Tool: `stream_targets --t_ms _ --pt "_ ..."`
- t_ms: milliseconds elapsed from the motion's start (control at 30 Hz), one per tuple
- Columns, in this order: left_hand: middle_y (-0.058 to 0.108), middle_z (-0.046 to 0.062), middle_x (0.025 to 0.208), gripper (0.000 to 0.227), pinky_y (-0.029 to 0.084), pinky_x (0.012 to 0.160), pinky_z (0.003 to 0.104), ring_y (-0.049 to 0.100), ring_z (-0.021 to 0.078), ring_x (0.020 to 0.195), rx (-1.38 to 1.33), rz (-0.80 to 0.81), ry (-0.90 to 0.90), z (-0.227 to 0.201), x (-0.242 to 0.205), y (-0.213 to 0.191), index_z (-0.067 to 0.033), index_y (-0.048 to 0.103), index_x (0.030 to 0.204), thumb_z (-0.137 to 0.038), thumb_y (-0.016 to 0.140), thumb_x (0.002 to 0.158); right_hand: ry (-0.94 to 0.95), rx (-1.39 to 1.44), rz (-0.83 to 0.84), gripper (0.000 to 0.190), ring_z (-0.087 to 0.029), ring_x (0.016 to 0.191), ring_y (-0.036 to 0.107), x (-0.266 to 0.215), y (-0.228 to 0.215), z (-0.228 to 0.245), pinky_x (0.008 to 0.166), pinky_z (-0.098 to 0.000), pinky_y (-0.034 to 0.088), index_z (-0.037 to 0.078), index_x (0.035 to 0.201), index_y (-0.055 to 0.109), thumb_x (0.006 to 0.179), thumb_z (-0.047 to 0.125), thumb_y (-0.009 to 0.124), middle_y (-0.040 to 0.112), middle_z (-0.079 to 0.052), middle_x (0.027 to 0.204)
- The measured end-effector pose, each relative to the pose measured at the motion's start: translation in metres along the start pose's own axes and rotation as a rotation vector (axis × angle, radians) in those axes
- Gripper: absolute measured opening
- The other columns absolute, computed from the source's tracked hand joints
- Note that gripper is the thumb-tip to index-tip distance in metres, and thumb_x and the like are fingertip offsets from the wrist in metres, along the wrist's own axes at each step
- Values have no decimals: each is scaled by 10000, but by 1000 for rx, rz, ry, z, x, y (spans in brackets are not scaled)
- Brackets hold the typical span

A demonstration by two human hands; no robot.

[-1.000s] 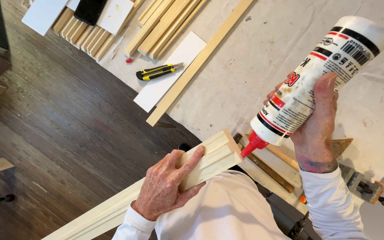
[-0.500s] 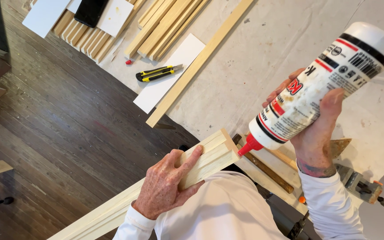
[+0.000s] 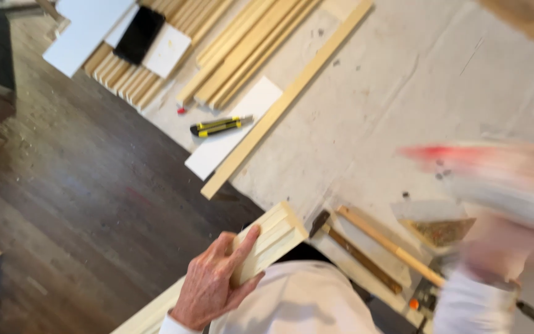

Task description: The person applies wood glue to the edges of thin wooden strips, spreads it with a finger, and joins them into a corner joint. They use clamps and a square to hold the joint at 90 degrees, then insert a dowel and tap it in with a hammer. The person repeats the process for another joint and uses a utility knife to trim excess material.

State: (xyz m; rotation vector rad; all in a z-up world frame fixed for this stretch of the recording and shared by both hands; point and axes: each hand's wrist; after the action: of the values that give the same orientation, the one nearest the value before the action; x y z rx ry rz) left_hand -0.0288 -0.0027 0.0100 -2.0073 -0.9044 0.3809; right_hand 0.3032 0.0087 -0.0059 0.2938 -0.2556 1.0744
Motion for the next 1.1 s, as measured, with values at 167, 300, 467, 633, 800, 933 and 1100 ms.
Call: stream_targets --t_ms 167,300,467,633,800,933,1100 --pt "510 85 1006 717 502 570 398 576 264 774 37 50 -35 10 14 3 -179 318 1491 -456 617 901 -276 -345 -217 321 -334 1106 449 11 -57 -9 988 -471 398 58 1244 348 1028 240 501 433 -193 1220" --pt "518 97 1023 679 496 573 388 622 297 780 2 17 13 5 8 2 -175 343 1490 -475 563 922 -426 -149 -438 717 -365 1244 452 28 -70 46 1154 -540 374 72 1354 457 975 679 413 455 -180 1338" --pt "521 92 1001 682 530 610 413 616 286 797 -12 44 18 3 8 4 -154 376 1466 -497 569 909 265 -44 -263 382 -185 1010 568 -41 -66 -86 893 -378 504 124 1214 501 875 41 656 573 -85 1168" --pt "490 81 943 662 506 623 389 584 265 804 -19 14 82 0 22 -2 -136 366 1470 -462 568 931 173 121 -230 740 -227 793 661 18 3 49 746 -392 603 144 1162 494 763 735 690 631 -97 948" --pt "498 95 958 652 483 607 380 554 255 773 -13 -27 156 -8 30 -7 -127 350 1484 -462 546 960 363 529 -133 617 -192 735 707 44 38 82 624 -372 624 67 1071 627 741 558 801 707 -47 884" --pt "444 66 894 648 480 588 366 505 227 727 -10 -19 128 -13 27 -10 -144 386 1469 -510 519 951 444 471 -145 628 -185 695 634 44 40 71 573 -379 562 129 1065 572 715 624 731 623 -17 918" --pt "441 64 894 631 474 599 358 505 228 738 -11 -29 138 -16 27 -14 -134 404 1455 -490 528 948 533 425 -201 617 -173 668 637 47 45 78 589 -366 550 100 983 611 671 616 741 626 -13 823"
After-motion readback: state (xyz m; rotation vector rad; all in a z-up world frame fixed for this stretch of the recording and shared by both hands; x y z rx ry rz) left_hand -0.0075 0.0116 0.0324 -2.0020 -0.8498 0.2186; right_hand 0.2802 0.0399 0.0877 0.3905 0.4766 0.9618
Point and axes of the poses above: each hand's wrist, its own x-axis towards the middle knuckle, its own y-axis out of the palm, z = x × y
